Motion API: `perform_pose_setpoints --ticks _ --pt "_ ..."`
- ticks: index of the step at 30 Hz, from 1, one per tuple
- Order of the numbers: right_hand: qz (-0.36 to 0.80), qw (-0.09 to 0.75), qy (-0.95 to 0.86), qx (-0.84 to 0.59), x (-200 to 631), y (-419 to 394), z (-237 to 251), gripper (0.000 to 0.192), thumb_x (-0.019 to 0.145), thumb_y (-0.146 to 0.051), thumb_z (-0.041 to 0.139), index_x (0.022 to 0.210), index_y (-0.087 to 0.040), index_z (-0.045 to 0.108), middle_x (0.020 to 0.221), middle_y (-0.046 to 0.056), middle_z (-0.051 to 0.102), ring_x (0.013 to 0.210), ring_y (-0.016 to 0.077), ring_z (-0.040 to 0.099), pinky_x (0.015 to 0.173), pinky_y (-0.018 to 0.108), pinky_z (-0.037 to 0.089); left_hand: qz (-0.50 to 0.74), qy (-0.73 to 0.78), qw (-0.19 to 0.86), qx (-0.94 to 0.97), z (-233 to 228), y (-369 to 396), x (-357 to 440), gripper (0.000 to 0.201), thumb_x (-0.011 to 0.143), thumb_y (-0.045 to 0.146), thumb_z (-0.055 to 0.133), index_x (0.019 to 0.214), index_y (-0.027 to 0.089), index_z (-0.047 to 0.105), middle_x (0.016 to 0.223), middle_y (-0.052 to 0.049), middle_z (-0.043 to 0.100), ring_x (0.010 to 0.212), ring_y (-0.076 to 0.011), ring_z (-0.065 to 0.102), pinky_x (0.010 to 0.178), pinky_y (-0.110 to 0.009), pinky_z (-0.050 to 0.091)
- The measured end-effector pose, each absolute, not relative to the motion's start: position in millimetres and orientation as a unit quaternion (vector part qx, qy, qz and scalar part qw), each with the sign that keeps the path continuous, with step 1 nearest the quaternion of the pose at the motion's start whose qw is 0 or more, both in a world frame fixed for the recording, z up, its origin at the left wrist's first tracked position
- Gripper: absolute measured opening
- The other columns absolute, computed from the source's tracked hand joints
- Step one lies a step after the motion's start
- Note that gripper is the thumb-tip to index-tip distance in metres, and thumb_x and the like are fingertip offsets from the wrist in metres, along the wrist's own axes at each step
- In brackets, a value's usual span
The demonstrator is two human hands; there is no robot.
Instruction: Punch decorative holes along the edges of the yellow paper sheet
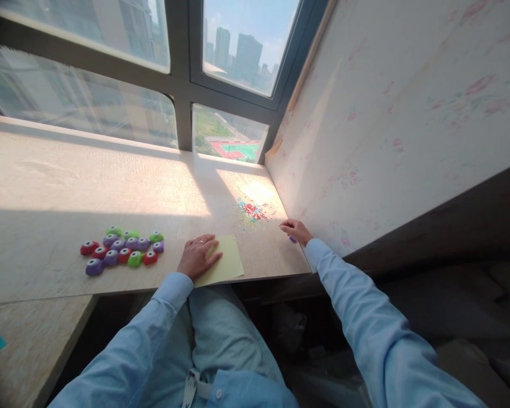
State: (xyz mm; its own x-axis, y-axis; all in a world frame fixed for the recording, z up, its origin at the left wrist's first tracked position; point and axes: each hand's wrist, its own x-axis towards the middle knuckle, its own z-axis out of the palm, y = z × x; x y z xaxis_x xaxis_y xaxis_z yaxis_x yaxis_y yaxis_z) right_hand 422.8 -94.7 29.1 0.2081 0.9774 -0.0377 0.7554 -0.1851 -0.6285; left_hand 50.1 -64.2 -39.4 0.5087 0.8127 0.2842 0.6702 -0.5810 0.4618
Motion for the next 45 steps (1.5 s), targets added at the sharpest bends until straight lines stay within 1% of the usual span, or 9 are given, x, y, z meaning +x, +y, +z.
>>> perform_pose_setpoints --ticks 3,5,8,14,22,30,36,39,45 --pt "0.269 0.3 -0.564 -0.721 411.7 -97.5 30.0 0.048 0.072 -0.062 0.062 0.087 -0.016 0.06 0.065 -0.002 0.055 0.052 0.0095 0.046 0.046 0.021 0.037 0.241 0.434 0.149 0.856 -39.6 -64.1 50.1 0.03 0.086 0.039 0.06 0.111 0.024 0.068 0.134 -0.011 0.063 0.128 -0.0292 0.053 0.101 -0.049 0.04" --pt "0.313 0.343 -0.536 -0.705 403.5 -98.8 32.0 0.048 0.069 -0.062 0.068 0.084 -0.017 0.058 0.061 -0.004 0.052 0.048 0.0077 0.041 0.043 0.02 0.031 0.241 0.434 0.15 0.855 -39.4 -64.1 50.1 0.031 0.086 0.039 0.06 0.111 0.024 0.068 0.134 -0.011 0.063 0.128 -0.0294 0.053 0.101 -0.05 0.04" --pt "0.369 0.393 -0.494 -0.682 393.0 -99.1 34.7 0.047 0.065 -0.058 0.074 0.08 -0.018 0.055 0.058 -0.005 0.051 0.045 0.006 0.036 0.041 0.02 0.026 0.239 0.434 0.149 0.856 -39.0 -64.2 50.2 0.031 0.086 0.039 0.06 0.112 0.024 0.068 0.134 -0.011 0.063 0.128 -0.0292 0.053 0.102 -0.049 0.04" --pt "0.403 0.431 -0.487 -0.644 385.5 -95.8 32.6 0.043 0.06 -0.05 0.08 0.073 -0.019 0.054 0.053 -0.007 0.05 0.045 0.0053 0.035 0.044 0.02 0.024 0.235 0.436 0.147 0.856 -38.5 -64.5 49.8 0.031 0.087 0.039 0.06 0.112 0.024 0.068 0.134 -0.011 0.062 0.129 -0.029 0.053 0.102 -0.048 0.04" --pt "0.426 0.457 -0.469 -0.625 380.9 -97.1 28.5 0.037 0.061 -0.045 0.08 0.07 -0.019 0.056 0.05 -0.006 0.05 0.044 0.0058 0.035 0.043 0.022 0.021 0.237 0.437 0.149 0.855 -39.1 -64.5 49.9 0.031 0.086 0.039 0.061 0.112 0.023 0.068 0.134 -0.01 0.062 0.129 -0.0285 0.053 0.103 -0.048 0.04" --pt "0.454 0.468 -0.454 -0.607 375.1 -99.1 20.7 0.034 0.063 -0.044 0.082 0.069 -0.017 0.062 0.052 -0.004 0.054 0.044 0.0057 0.037 0.043 0.024 0.022 0.237 0.437 0.151 0.854 -38.7 -64.6 50.0 0.029 0.086 0.038 0.061 0.111 0.023 0.068 0.134 -0.01 0.062 0.129 -0.0285 0.053 0.103 -0.048 0.04" --pt "0.472 0.487 -0.424 -0.6 368.0 -97.5 10.6 0.035 0.063 -0.044 0.082 0.076 -0.017 0.065 0.075 0.001 0.067 0.051 0.0062 0.046 0.044 0.022 0.027 0.239 0.438 0.152 0.853 -38.7 -64.6 50.2 0.029 0.086 0.038 0.062 0.111 0.023 0.068 0.134 -0.01 0.063 0.129 -0.029 0.053 0.102 -0.048 0.04" --pt "0.485 0.494 -0.403 -0.598 362.8 -97.8 5.2 0.037 0.061 -0.043 0.083 0.081 -0.018 0.065 0.083 0.003 0.07 0.054 0.0066 0.049 0.045 0.022 0.03 0.236 0.438 0.15 0.854 -38.8 -64.5 50.3 0.03 0.086 0.038 0.062 0.111 0.023 0.068 0.134 -0.01 0.062 0.129 -0.0287 0.053 0.102 -0.048 0.04" --pt "0.507 0.503 -0.371 -0.594 349.9 -100.4 -2.4 0.037 0.057 -0.037 0.086 0.083 -0.019 0.067 0.082 0.002 0.07 0.054 0.0065 0.05 0.046 0.021 0.036 0.236 0.436 0.15 0.855 -38.7 -64.3 49.6 0.03 0.087 0.038 0.061 0.111 0.023 0.068 0.134 -0.01 0.062 0.129 -0.0286 0.053 0.102 -0.048 0.04"
